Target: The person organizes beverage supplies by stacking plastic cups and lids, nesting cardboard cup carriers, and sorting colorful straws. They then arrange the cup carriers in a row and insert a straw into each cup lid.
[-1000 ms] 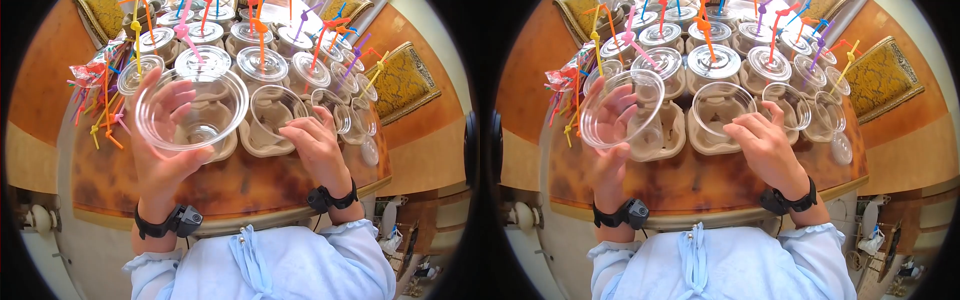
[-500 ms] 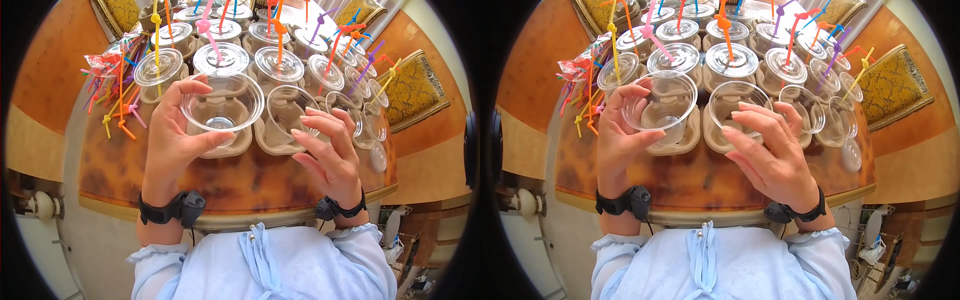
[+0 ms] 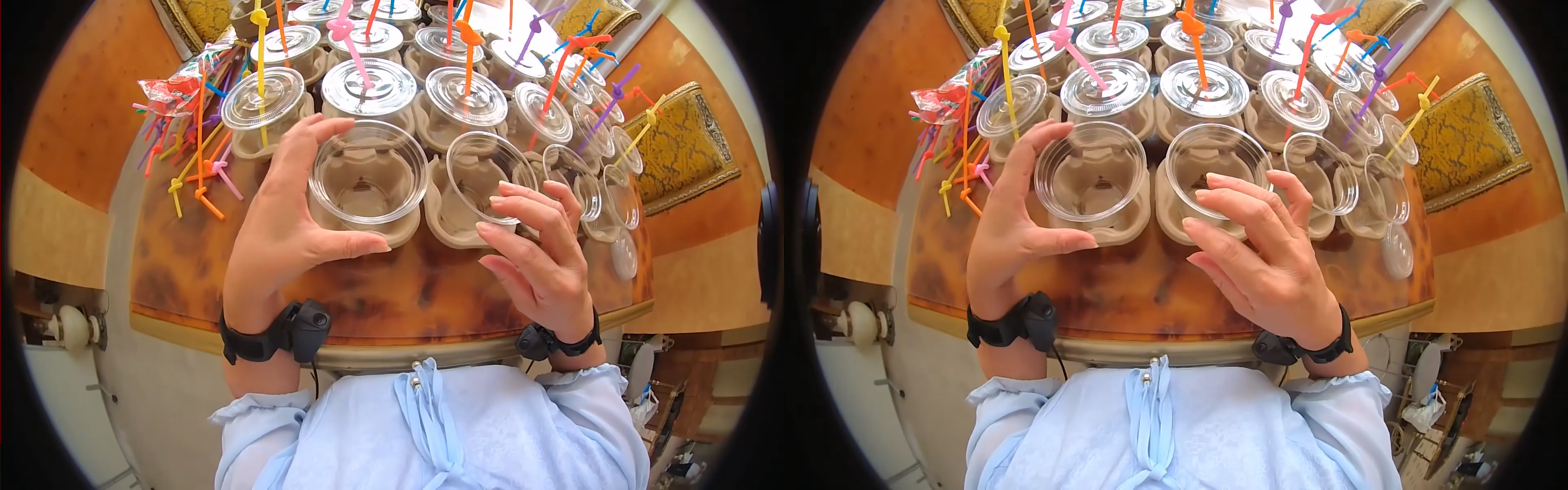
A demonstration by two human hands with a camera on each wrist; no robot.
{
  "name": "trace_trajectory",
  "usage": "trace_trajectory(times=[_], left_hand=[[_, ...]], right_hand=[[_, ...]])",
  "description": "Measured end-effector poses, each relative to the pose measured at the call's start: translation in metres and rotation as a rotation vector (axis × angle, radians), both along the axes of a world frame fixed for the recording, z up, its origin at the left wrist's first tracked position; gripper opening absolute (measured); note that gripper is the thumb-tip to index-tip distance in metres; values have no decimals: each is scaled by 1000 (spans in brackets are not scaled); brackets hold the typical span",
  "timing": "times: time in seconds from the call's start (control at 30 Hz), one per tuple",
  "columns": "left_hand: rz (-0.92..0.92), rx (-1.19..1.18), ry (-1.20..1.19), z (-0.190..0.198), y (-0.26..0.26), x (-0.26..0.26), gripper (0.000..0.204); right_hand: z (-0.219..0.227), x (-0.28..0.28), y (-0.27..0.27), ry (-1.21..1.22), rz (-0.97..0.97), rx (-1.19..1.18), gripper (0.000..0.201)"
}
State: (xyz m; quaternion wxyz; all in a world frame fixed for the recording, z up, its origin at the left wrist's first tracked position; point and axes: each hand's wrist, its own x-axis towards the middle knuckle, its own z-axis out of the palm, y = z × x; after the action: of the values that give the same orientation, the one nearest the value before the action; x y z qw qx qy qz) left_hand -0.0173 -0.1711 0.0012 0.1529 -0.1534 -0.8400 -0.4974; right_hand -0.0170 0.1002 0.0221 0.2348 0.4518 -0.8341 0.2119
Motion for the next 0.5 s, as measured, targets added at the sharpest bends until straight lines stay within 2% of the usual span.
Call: trace_trajectory(times=[0.17,0.33,0.43,0.5], left_hand=[[101,-208,-5,4,10,2,87],[104,-353,41,9,16,7,93],[142,-142,198,15,20,9,96],[112,50,360,10,17,4,94]], right_hand=[[4,11,19,39,-68,-59,34],[-9,18,83,266,-367,-220,29],[-24,23,140,313,-776,-275,35],[-34,21,183,137,-981,-293,53]])
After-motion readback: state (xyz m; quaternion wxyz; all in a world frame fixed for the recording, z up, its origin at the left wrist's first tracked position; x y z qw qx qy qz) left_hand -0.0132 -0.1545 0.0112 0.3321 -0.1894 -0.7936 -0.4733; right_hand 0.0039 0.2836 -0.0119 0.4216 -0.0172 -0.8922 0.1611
